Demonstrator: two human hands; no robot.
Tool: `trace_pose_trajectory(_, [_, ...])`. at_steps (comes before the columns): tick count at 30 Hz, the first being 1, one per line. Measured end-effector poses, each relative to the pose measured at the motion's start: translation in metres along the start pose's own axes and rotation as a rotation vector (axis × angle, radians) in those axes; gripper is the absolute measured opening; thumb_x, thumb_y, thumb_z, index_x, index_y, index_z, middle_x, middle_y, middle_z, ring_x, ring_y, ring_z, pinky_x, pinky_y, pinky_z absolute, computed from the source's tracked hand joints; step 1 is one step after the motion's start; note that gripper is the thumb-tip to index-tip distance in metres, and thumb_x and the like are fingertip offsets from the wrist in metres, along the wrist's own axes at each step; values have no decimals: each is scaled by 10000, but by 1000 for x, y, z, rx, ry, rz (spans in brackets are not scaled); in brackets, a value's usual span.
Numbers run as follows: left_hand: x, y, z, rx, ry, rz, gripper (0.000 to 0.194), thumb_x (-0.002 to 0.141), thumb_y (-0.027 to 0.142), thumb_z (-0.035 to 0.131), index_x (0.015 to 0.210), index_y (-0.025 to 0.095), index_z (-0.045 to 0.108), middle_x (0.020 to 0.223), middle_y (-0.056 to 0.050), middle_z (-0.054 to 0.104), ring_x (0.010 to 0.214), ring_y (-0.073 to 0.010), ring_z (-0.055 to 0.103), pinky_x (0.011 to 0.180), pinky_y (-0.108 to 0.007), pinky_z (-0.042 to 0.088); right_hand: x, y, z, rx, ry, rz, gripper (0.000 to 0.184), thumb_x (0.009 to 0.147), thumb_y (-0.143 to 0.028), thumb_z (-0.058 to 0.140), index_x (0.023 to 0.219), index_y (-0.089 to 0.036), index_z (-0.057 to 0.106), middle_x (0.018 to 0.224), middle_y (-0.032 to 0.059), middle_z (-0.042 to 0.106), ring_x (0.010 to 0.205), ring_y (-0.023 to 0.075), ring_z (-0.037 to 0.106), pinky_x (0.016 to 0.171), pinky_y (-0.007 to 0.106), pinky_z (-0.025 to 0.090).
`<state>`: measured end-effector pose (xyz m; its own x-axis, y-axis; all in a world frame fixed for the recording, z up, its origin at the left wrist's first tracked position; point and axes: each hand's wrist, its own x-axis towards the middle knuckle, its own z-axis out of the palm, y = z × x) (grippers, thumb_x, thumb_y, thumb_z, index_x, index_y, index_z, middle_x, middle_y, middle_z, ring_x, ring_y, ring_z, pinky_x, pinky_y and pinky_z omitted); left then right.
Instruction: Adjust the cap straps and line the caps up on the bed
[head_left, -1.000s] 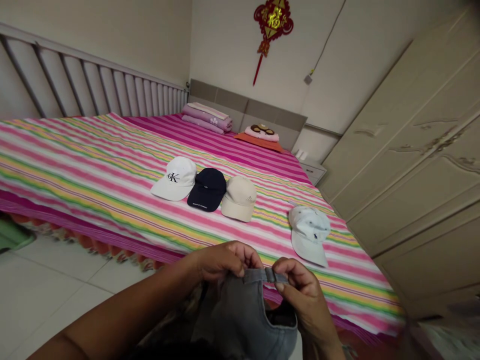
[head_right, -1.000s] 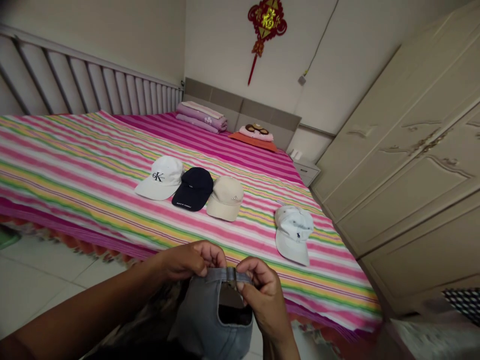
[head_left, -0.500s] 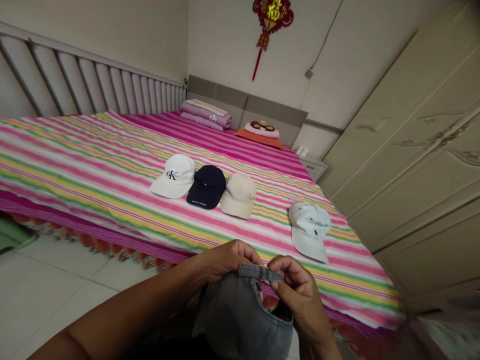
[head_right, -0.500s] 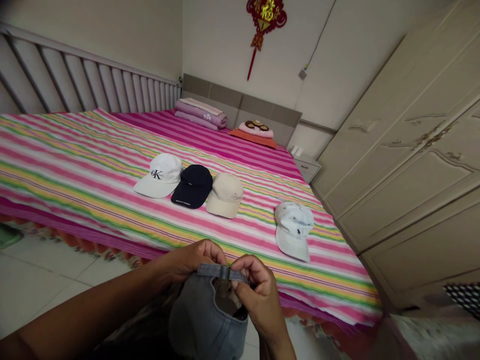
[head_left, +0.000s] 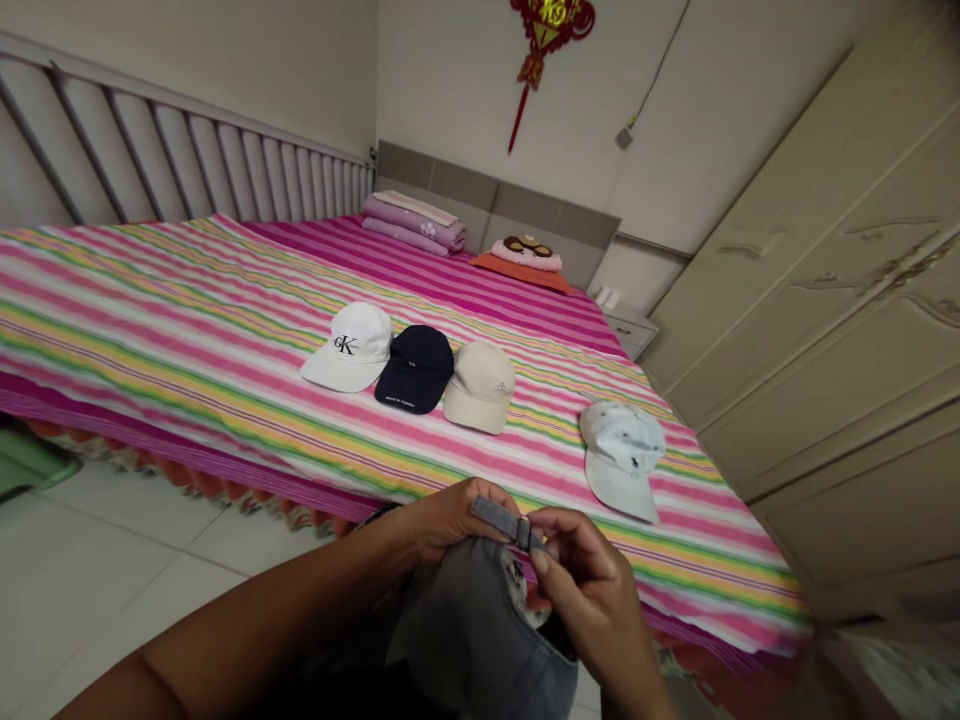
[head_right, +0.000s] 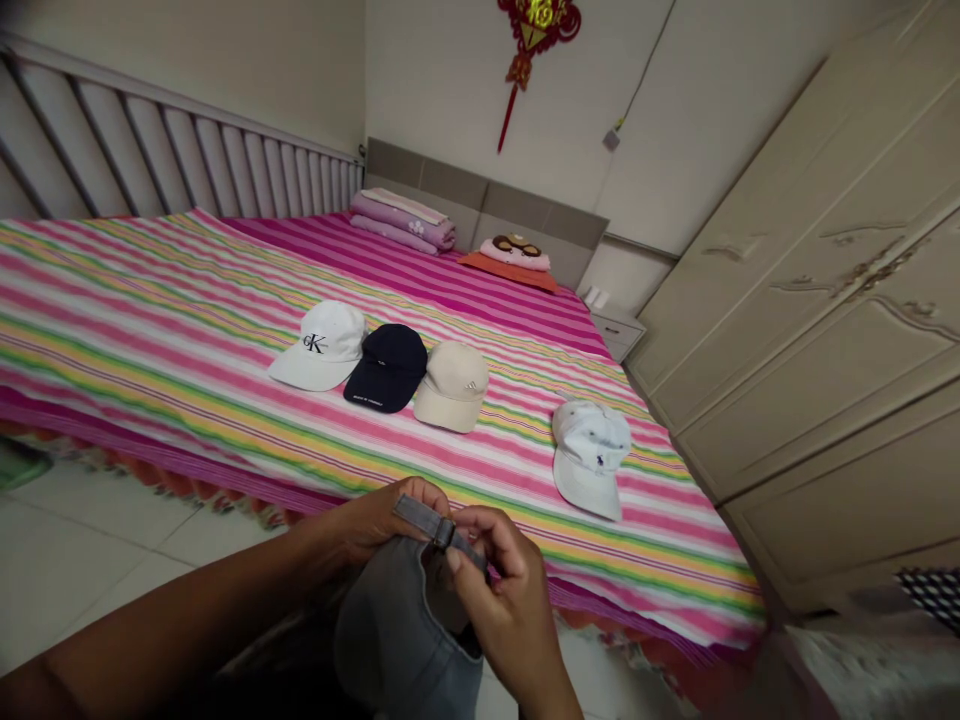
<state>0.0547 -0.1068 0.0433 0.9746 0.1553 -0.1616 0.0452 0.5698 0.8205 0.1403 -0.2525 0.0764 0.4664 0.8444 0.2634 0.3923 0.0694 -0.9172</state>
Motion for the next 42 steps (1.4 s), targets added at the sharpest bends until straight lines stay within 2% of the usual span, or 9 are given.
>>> trace_pose_trajectory(6, [-4, 5, 0, 63, -11, 9, 326, 392, 270, 806, 586, 107, 601, 504, 25, 570, 429, -49, 450, 438, -168, 312, 3, -9, -6, -410, -42, -369, 197, 808, -156, 530, 985, -221, 590, 872, 43, 634, 801, 162, 604, 652, 242, 477])
trace_pose_trajectory(10, [-6, 11, 2, 199, -4, 70, 268, 448, 259, 777, 578, 110, 595, 512, 29, 562, 455, -50, 448, 457, -168, 319, 2, -13, -6, -574, -31, -495, 197, 821, -119, 506, 981, -188, 596, 855, 59, 625, 786, 159, 594, 652, 251, 473])
trace_pose_trajectory(15, [-6, 12, 2, 511, 111, 230, 140, 617, 246, 648, 636, 110, 626, 576, 11, 590, 515, -66, 463, 507, -176, 348, 1, -12, 3, -739, 47, -449, 131, 841, -135, 458, 878, -161, 582, 756, 53, 604, 672, 153, 579, 580, 253, 440])
trace_pose_trajectory(19, [-9, 9, 1, 742, 174, 380, 117, 670, 206, 578, 674, 110, 644, 615, -1, 612, 563, -84, 493, 535, -178, 366, 3, -4, 8, -727, 106, -411, 115, 828, -134, 454, 815, -158, 566, 718, 45, 589, 648, 153, 564, 566, 256, 411])
trace_pose_trajectory(26, [-14, 12, 1, 647, 146, 354, 191, 684, 295, 590, 699, 114, 648, 649, -15, 624, 586, -91, 512, 568, -189, 399, 7, 14, 4, -154, 121, 34, 215, 827, -282, 466, 649, -175, 525, 518, -22, 506, 449, 115, 480, 428, 218, 380])
trace_pose_trajectory(31, [-12, 11, 1, 768, 179, 401, 179, 691, 280, 580, 691, 113, 644, 630, -14, 618, 580, -94, 510, 556, -190, 393, 4, 5, 9, -334, 163, -183, 101, 814, -212, 514, 812, -183, 610, 742, 27, 624, 667, 143, 579, 594, 232, 443])
trace_pose_trajectory(36, [-11, 8, 4, 953, 236, 541, 121, 685, 193, 553, 669, 117, 646, 589, -7, 613, 559, -92, 511, 541, -183, 377, 6, 0, 14, -579, 173, -372, 117, 800, -138, 490, 759, -172, 594, 683, 23, 612, 633, 137, 569, 581, 229, 417])
trace_pose_trajectory(38, [-12, 7, 5, 947, 237, 551, 116, 686, 192, 556, 673, 126, 650, 605, -10, 626, 570, -97, 526, 550, -184, 382, 8, 5, 15, -557, 213, -325, 132, 788, -164, 491, 687, -170, 575, 614, 11, 584, 564, 135, 545, 539, 235, 409])
trace_pose_trajectory(42, [-14, 8, 6, 784, 234, 482, 144, 690, 246, 568, 670, 132, 652, 632, -24, 641, 581, -108, 538, 567, -199, 400, 11, 18, 11, -213, 288, -11, 206, 800, -272, 485, 628, -170, 533, 493, -23, 512, 419, 115, 472, 416, 221, 392])
